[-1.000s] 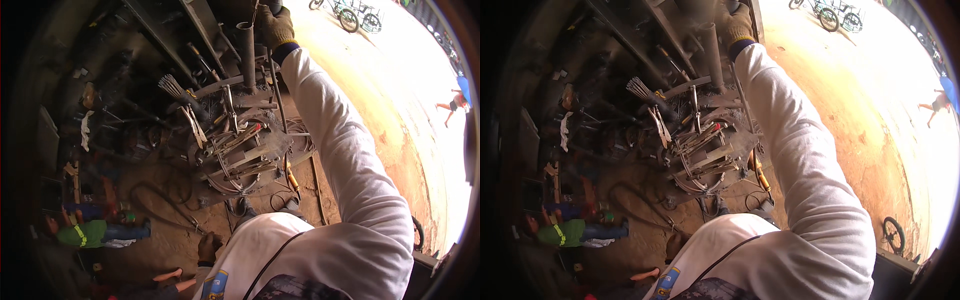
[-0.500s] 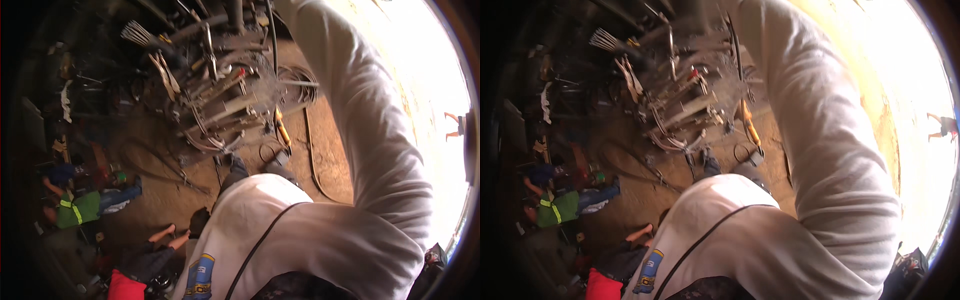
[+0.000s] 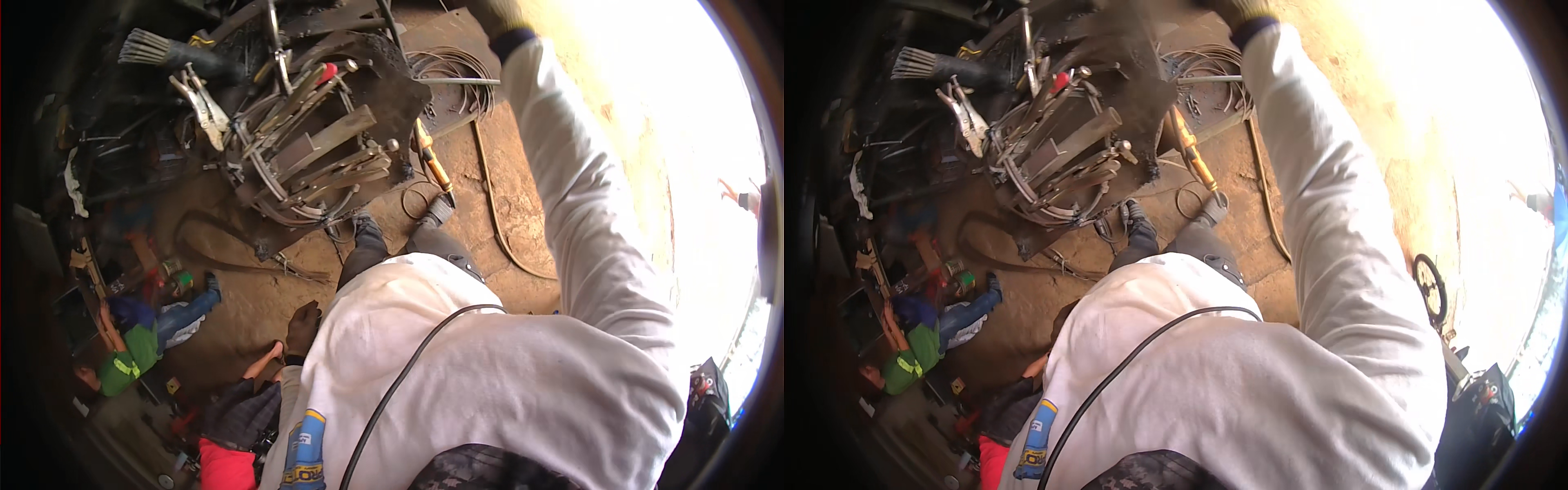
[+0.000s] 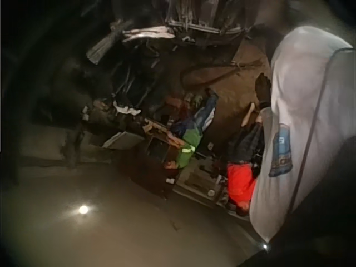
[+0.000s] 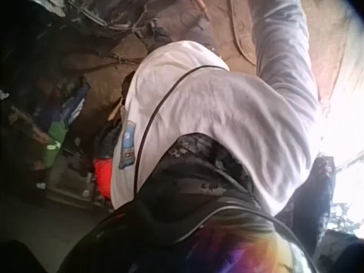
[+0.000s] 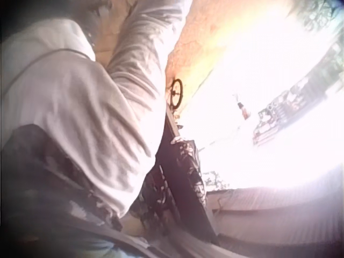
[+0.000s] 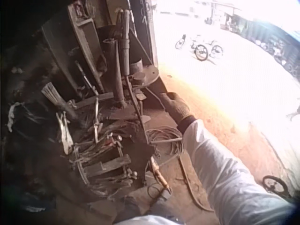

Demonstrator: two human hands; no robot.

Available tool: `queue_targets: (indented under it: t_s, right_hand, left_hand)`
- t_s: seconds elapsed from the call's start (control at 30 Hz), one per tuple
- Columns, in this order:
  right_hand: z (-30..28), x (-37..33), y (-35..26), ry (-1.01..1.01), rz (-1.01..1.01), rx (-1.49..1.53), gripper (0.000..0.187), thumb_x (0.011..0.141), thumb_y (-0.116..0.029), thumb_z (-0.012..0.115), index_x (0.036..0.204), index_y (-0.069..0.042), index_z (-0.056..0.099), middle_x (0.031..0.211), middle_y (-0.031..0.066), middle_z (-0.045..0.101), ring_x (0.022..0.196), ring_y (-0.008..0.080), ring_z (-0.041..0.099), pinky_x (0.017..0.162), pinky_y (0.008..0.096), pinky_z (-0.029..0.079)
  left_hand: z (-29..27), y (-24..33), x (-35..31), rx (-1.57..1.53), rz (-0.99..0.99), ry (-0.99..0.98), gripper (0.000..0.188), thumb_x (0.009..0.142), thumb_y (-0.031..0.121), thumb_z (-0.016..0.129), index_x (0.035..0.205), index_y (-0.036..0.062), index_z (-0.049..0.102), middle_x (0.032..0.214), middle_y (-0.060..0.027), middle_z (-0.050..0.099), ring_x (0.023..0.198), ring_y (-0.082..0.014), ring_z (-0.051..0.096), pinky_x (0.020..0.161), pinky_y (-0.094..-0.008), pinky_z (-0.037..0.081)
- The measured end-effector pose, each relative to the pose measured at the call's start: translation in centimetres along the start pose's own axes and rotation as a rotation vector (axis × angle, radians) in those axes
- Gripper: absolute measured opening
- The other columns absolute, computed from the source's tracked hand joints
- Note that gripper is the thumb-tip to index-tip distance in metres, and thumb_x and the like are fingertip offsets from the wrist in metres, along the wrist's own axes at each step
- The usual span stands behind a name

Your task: The person uses an angle grinder to cut a metal rod held in a jig, adjusts metal pieces using locking pliers, and then welds the components together.

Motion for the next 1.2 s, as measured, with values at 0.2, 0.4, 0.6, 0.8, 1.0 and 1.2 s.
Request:
queue_targets:
  t_s: [0.2,0.4,0.6,0.8,1.0,1.2]
  right_hand:
    - [3.9,-12.2,26.0,-0.069,0.448,0.219,0.052,0.096,-0.050,0.057,0.092,0.000,0.069,0.067,0.0066,0.062,0.059,0.0163,0.059,0.059,0.0351,0.047]
    - [7.0,-31.7,37.6,-0.250,0.981,0.221,0.045,0.094,-0.042,0.061,0.100,0.002,0.066,0.066,0.0070,0.060,0.056,0.0199,0.061,0.052,0.0365,0.049]
    - [6.2,-35.8,37.9,-0.395,1.015,0.069,0.046,0.094,-0.042,0.062,0.106,0.003,0.066,0.065,0.0062,0.060,0.054,0.0213,0.061,0.052,0.0389,0.049]
    - [3.9,-29.3,30.4,-0.241,0.782,-0.061,0.053,0.093,-0.046,0.061,0.109,0.004,0.070,0.073,0.0100,0.066,0.060,0.0200,0.063,0.058,0.0354,0.052]
    - [2.5,-30.8,27.8,-0.085,0.736,0.021,0.053,0.095,-0.041,0.063,0.117,0.007,0.066,0.077,0.0096,0.065,0.064,0.0192,0.063,0.058,0.0352,0.051]
    - [3.6,-40.1,33.4,-0.111,1.007,0.315,0.045,0.094,-0.038,0.067,0.111,0.004,0.065,0.070,0.0063,0.060,0.054,0.0190,0.058,0.051,0.0372,0.048]
  left_hand:
    - [0.1,-4.5,0.9,0.476,0.105,-0.239,0.037,0.099,0.029,0.055,0.127,0.0084,0.067,0.117,-0.0164,0.071,0.104,-0.0289,0.070,0.091,-0.0377,0.053]
    - [2.0,-5.9,0.9,0.821,0.137,-0.350,0.036,0.099,0.028,0.054,0.128,0.0100,0.067,0.118,-0.0168,0.071,0.106,-0.0308,0.069,0.092,-0.0390,0.053]
    - [3.2,-5.9,3.1,1.047,0.198,-0.410,0.036,0.099,0.027,0.053,0.128,0.0116,0.067,0.119,-0.0172,0.070,0.107,-0.0328,0.068,0.092,-0.0403,0.053]
    - [2.7,-2.4,5.4,0.711,0.285,-0.315,0.038,0.096,0.030,0.054,0.129,0.0145,0.066,0.125,-0.0188,0.067,0.115,-0.0391,0.064,0.097,-0.0445,0.050]
    - [2.9,3.2,8.2,0.590,0.173,-0.290,0.047,0.094,0.043,0.059,0.127,0.0108,0.067,0.121,-0.0185,0.070,0.115,-0.0383,0.065,0.098,-0.0431,0.050]
    - [3.8,7.5,7.0,0.343,0.224,-0.207,0.049,0.093,0.046,0.062,0.120,0.0061,0.070,0.108,-0.0152,0.075,0.106,-0.0354,0.069,0.092,-0.0424,0.052]
Point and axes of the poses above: each hand's wrist, its own x-axis towards the middle knuckle, its own z-axis out of the palm, y = z × x, the point moved 2 cm from there along x, towards the middle knuckle
